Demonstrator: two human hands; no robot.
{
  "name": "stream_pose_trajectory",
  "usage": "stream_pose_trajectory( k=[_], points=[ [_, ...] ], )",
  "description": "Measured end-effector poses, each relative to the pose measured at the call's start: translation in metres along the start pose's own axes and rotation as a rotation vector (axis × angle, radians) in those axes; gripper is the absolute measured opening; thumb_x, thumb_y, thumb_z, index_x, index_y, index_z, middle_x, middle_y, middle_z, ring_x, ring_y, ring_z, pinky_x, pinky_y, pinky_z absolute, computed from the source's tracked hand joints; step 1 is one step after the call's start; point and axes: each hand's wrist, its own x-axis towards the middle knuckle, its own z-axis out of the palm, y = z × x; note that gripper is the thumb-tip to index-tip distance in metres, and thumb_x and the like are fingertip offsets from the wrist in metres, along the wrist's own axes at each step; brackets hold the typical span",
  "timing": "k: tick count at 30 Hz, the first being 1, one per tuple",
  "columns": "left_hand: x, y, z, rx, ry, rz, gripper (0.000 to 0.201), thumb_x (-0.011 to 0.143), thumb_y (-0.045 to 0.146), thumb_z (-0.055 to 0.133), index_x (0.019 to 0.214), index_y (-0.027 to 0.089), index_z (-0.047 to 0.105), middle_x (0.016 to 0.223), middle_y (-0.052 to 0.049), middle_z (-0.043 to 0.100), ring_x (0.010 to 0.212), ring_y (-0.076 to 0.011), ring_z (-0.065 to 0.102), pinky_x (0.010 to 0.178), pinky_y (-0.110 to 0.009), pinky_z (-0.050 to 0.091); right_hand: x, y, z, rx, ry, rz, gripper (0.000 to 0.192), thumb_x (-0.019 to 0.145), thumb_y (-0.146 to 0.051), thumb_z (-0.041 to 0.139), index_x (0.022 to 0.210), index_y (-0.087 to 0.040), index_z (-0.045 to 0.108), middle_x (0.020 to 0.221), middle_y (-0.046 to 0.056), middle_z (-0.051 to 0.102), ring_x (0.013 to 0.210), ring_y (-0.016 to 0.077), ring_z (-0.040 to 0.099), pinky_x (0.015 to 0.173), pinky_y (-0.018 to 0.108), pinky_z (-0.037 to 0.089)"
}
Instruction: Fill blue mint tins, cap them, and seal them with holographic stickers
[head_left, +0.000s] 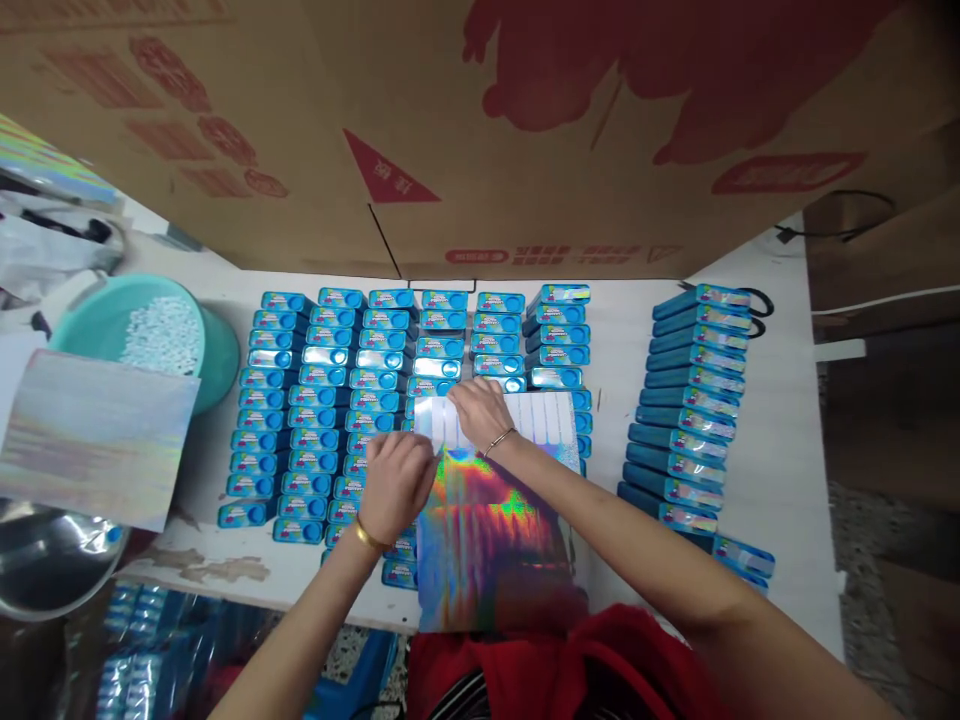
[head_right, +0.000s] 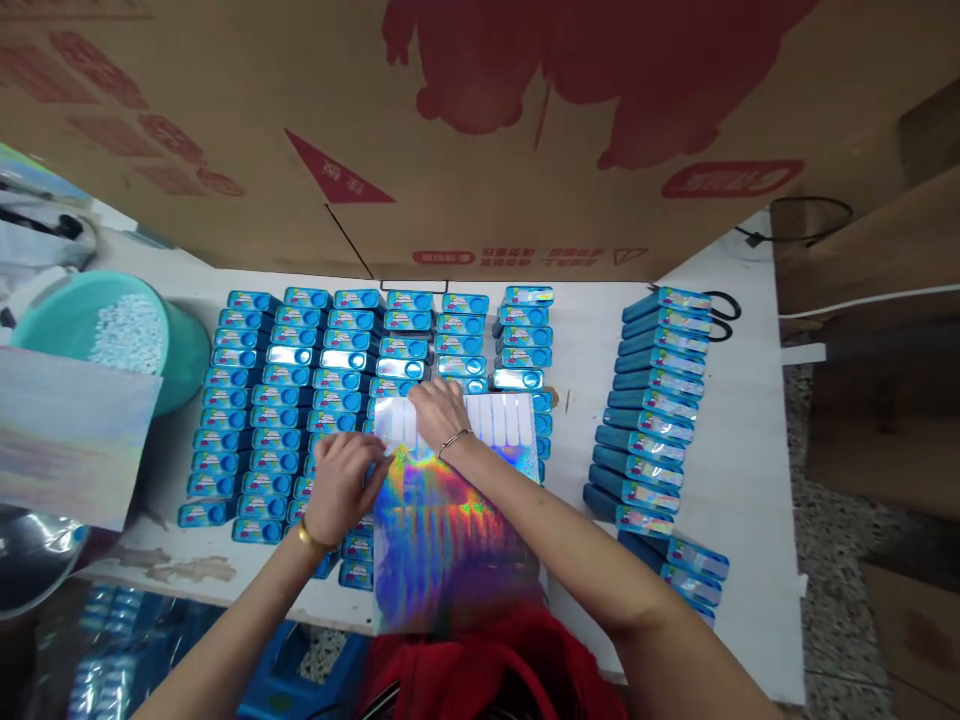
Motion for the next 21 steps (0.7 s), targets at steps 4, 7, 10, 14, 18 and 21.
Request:
stream_pose_trajectory(
  k=[4,7,10,14,18,21],
  points=[
    [0.008,0.022,-0.018,-0.469,0.332,-0.472,0.016,0.081,0.026,0.066,0.076,0.02,0.052,0.078,0.0,0.062,0.079,-0.0147,0.059,0.081,-0.032,0.041,-0.012,0.006,-0.004,0.3,0.251,-0.112,0.045,0.098,-0.046,0.031,0.115,-0.018,0.062,0.113,0.013,0.064,0.11,0.026,0.051,0.095,0.041,0.035],
    [0.028,0.025,-0.011,-0.869,0.445,-0.671,0.023,0.075,0.029,0.072,0.075,0.02,0.051,0.076,0.001,0.059,0.077,-0.013,0.058,0.076,-0.028,0.046,-0.029,0.002,-0.017,0.619,0.356,-0.177,0.064,0.093,-0.065,0.025,0.112,-0.017,0.062,0.117,0.013,0.063,0.113,0.0256,0.053,0.099,0.042,0.036],
    [0.046,0.025,0.004,-1.039,0.443,-0.762,0.027,0.068,0.03,0.077,0.072,0.019,0.052,0.075,0.001,0.059,0.074,-0.0114,0.057,0.074,-0.026,0.046,-0.044,-0.005,-0.029,0.821,0.295,-0.02,0.054,0.088,-0.067,0.039,0.094,-0.02,0.064,0.096,0.007,0.066,0.094,0.0223,0.06,0.088,0.037,0.044],
    [0.068,0.029,0.03,-1.072,0.373,-0.818,0.028,0.064,0.032,0.078,0.069,0.018,0.054,0.07,0.002,0.057,0.068,-0.0099,0.054,0.069,-0.023,0.043,-0.048,0.006,-0.041,0.923,0.332,0.213,0.035,0.089,-0.05,0.05,0.071,-0.021,0.056,0.068,0.0,0.057,0.07,0.0155,0.055,0.07,0.029,0.044],
    [0.112,0.034,0.066,-0.989,0.272,-0.72,0.021,0.069,0.033,0.073,0.069,0.018,0.058,0.068,0.001,0.056,0.066,-0.0114,0.052,0.066,-0.025,0.042,-0.035,0.056,-0.065,0.769,0.465,0.237,0.031,0.09,-0.042,0.049,0.068,-0.021,0.053,0.065,-0.002,0.053,0.066,0.0144,0.051,0.067,0.027,0.041],
    [0.159,0.043,0.095,-0.817,0.31,-0.52,0.014,0.071,0.029,0.068,0.066,0.019,0.059,0.072,0.0,0.057,0.074,-0.0149,0.054,0.077,-0.03,0.043,-0.019,0.103,-0.091,0.534,0.534,0.258,0.029,0.089,-0.041,0.049,0.067,-0.022,0.053,0.065,-0.001,0.054,0.068,0.0157,0.052,0.072,0.03,0.039]
  ],
)
